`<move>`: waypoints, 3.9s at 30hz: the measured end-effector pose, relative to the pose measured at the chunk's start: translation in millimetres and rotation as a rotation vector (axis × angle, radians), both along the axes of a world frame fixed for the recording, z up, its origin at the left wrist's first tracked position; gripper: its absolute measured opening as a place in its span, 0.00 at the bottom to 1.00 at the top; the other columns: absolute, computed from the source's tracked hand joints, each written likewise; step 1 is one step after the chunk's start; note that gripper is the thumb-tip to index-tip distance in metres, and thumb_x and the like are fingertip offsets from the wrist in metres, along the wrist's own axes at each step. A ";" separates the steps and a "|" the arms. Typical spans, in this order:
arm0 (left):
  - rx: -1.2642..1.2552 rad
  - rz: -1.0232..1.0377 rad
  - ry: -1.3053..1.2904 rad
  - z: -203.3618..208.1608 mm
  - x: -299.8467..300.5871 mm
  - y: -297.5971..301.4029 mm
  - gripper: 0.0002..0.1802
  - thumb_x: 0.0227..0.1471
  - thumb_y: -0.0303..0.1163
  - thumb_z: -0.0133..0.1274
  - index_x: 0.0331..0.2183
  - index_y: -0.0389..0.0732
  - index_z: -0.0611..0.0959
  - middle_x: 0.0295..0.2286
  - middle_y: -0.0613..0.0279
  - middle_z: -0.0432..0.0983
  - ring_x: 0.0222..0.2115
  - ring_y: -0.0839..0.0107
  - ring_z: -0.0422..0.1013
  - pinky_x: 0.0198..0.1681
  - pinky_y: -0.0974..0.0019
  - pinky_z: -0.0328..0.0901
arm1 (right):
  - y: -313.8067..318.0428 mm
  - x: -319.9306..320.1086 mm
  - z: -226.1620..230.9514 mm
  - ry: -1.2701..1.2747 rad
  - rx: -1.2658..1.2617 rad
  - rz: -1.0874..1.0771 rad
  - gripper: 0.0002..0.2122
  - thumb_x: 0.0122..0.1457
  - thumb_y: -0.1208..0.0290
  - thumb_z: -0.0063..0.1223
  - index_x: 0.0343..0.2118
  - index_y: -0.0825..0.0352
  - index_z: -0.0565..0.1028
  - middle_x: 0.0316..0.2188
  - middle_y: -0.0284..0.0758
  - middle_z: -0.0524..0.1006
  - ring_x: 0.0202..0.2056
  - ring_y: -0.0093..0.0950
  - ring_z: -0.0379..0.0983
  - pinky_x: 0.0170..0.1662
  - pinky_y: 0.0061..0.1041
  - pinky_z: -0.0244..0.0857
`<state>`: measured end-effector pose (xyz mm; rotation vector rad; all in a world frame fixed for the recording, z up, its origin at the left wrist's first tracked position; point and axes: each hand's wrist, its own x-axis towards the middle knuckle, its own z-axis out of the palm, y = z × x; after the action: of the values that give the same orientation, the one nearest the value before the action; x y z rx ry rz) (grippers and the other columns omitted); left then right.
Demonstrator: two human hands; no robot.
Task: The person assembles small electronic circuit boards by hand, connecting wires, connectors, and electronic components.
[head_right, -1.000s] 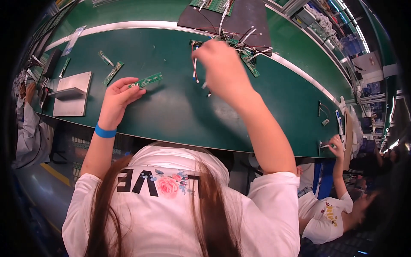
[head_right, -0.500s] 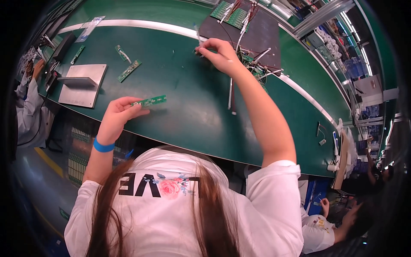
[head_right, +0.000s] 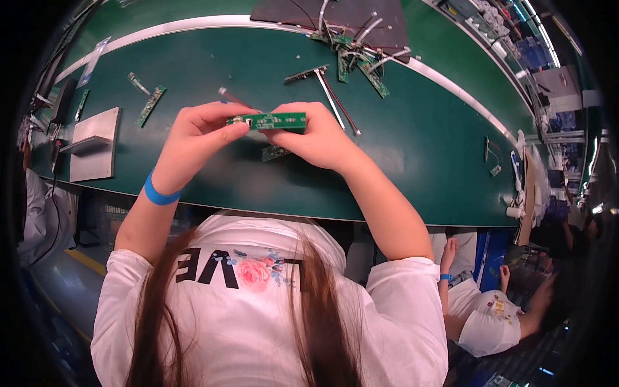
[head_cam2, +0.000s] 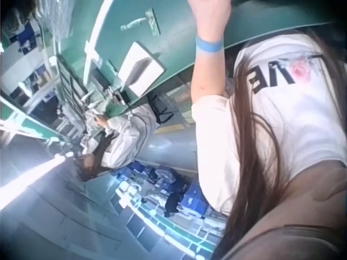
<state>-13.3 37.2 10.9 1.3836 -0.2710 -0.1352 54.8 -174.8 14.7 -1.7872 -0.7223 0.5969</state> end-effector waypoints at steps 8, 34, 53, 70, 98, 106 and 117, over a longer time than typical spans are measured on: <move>-0.045 -0.021 0.074 -1.1 1.5 -13.6 0.12 0.51 0.23 0.52 0.39 0.31 0.80 0.34 0.57 0.77 0.33 0.75 0.74 0.40 0.73 0.68 | -4.6 -0.9 0.5 0.252 0.093 -0.029 0.05 0.53 0.77 0.54 0.31 0.72 0.77 0.25 0.34 0.78 0.29 0.21 0.75 0.35 0.18 0.68; 0.484 0.071 -0.315 -11.2 -5.5 -20.4 0.18 0.47 0.20 0.54 0.42 0.36 0.73 0.26 0.58 0.77 0.27 0.67 0.75 0.36 0.68 0.69 | 8.1 -20.7 -5.8 0.207 0.427 -0.640 0.05 0.62 0.74 0.43 0.32 0.68 0.62 0.19 0.27 0.66 0.13 0.12 0.54 0.14 0.15 0.47; 0.507 -0.055 0.023 -7.9 27.6 4.1 0.13 0.57 0.26 0.45 0.44 0.35 0.66 0.34 0.49 0.77 0.37 0.71 0.74 0.41 0.71 0.65 | -12.4 -3.5 11.4 0.095 0.215 -0.557 0.05 0.57 0.75 0.53 0.30 0.72 0.73 0.13 0.20 0.65 0.16 0.08 0.55 0.19 0.12 0.47; -0.244 -0.038 0.610 -44.4 52.9 -21.9 0.16 0.55 0.27 0.49 0.46 0.32 0.73 0.39 0.54 0.76 0.38 0.67 0.75 0.44 0.69 0.69 | 2.3 -4.2 -23.6 -0.005 0.009 -0.721 0.04 0.48 0.77 0.60 0.28 0.70 0.78 0.12 0.19 0.62 0.14 0.08 0.50 0.18 0.14 0.44; -0.313 -0.126 0.604 -53.0 50.2 -30.8 0.16 0.58 0.29 0.45 0.47 0.33 0.70 0.43 0.54 0.73 0.45 0.61 0.71 0.52 0.62 0.63 | -7.9 2.8 -49.0 -0.508 -0.143 -0.525 0.04 0.52 0.82 0.55 0.31 0.74 0.75 0.39 0.38 0.68 0.39 0.22 0.65 0.45 0.20 0.59; -0.303 -0.141 0.591 -53.0 50.3 -29.6 0.16 0.58 0.29 0.45 0.47 0.33 0.69 0.43 0.53 0.73 0.45 0.61 0.71 0.52 0.63 0.64 | -5.4 1.0 -45.7 -0.473 -0.134 -0.543 0.04 0.52 0.82 0.55 0.31 0.74 0.74 0.38 0.37 0.68 0.38 0.22 0.65 0.43 0.19 0.60; -0.295 -0.142 0.585 -54.4 49.0 -27.3 0.16 0.58 0.29 0.45 0.47 0.34 0.69 0.43 0.52 0.73 0.45 0.60 0.71 0.51 0.62 0.65 | -7.4 2.2 -49.5 -0.493 -0.121 -0.499 0.03 0.52 0.82 0.56 0.30 0.73 0.74 0.34 0.36 0.69 0.39 0.24 0.64 0.45 0.22 0.59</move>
<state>35.7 9.9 -43.5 0.9801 0.1000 -0.5838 57.0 -182.3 -34.8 -2.1540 -0.5318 -0.1449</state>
